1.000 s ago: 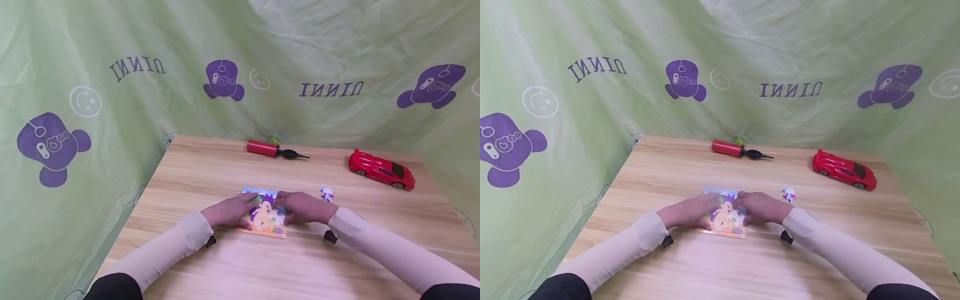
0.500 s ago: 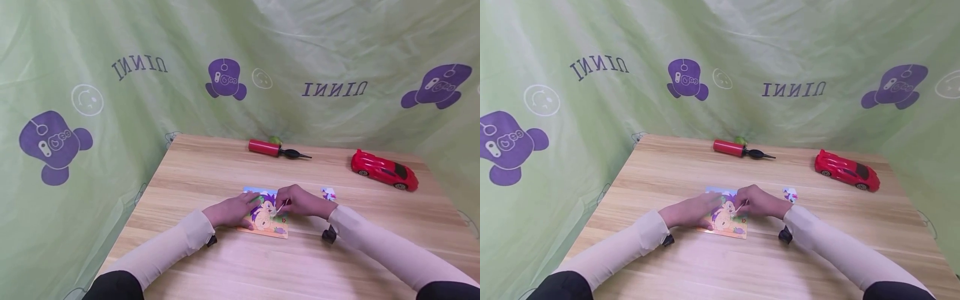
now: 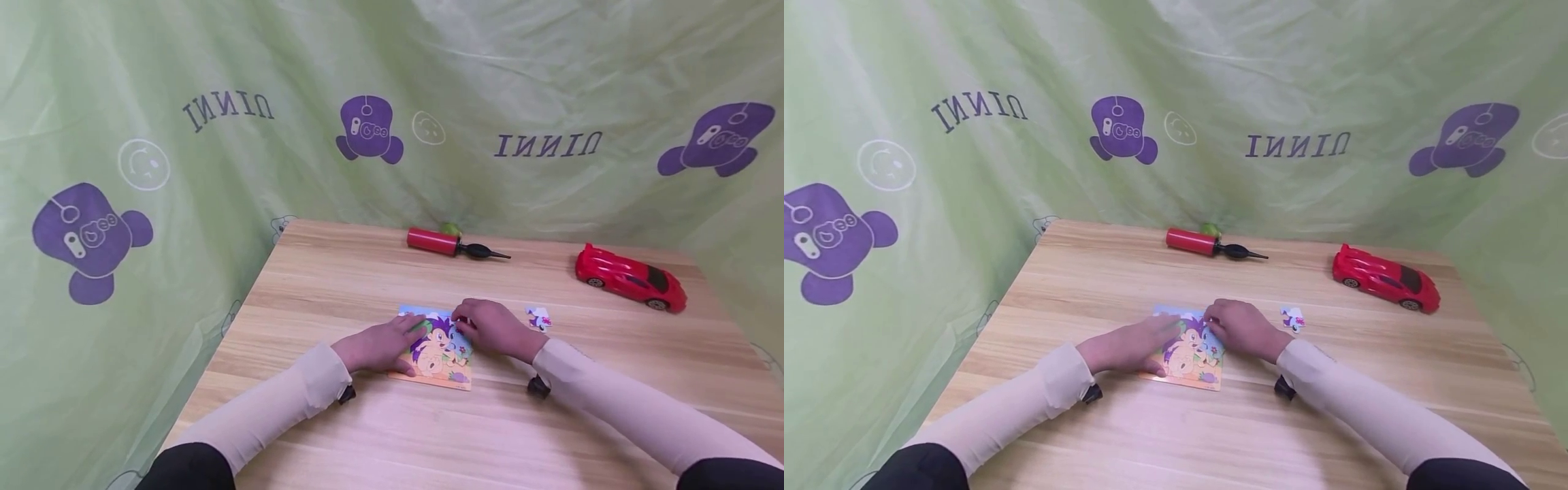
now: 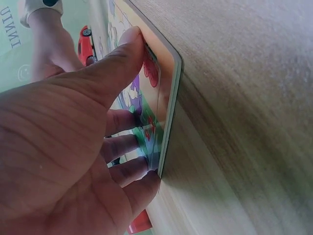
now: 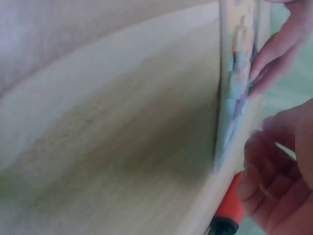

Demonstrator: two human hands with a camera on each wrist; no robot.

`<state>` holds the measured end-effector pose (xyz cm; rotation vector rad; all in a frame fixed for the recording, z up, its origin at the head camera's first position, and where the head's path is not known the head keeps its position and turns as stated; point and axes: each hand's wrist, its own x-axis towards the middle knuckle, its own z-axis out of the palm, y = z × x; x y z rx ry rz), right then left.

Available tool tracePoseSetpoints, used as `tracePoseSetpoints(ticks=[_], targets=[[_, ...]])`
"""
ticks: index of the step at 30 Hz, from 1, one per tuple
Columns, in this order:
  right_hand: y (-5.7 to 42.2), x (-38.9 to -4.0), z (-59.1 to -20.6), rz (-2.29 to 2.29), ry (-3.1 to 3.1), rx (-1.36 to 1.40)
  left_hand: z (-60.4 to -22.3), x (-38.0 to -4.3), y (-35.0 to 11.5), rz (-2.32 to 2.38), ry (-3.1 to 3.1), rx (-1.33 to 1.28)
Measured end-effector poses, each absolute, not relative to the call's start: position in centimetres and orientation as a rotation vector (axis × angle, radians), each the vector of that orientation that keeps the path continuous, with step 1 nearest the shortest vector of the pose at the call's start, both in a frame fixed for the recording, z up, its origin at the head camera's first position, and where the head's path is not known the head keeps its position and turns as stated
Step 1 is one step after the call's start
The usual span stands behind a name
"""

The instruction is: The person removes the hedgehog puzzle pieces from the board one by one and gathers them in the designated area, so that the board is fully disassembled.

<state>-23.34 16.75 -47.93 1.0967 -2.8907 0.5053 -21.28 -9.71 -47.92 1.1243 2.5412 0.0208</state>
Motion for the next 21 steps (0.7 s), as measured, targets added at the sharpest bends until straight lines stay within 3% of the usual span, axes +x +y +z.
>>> tracePoseSetpoints(ticks=[21], targets=[[11.5,-25.9,-46.8,0.362,-3.161,1.031,-48.6,-20.7,-10.5,0.185,2.562,1.126]])
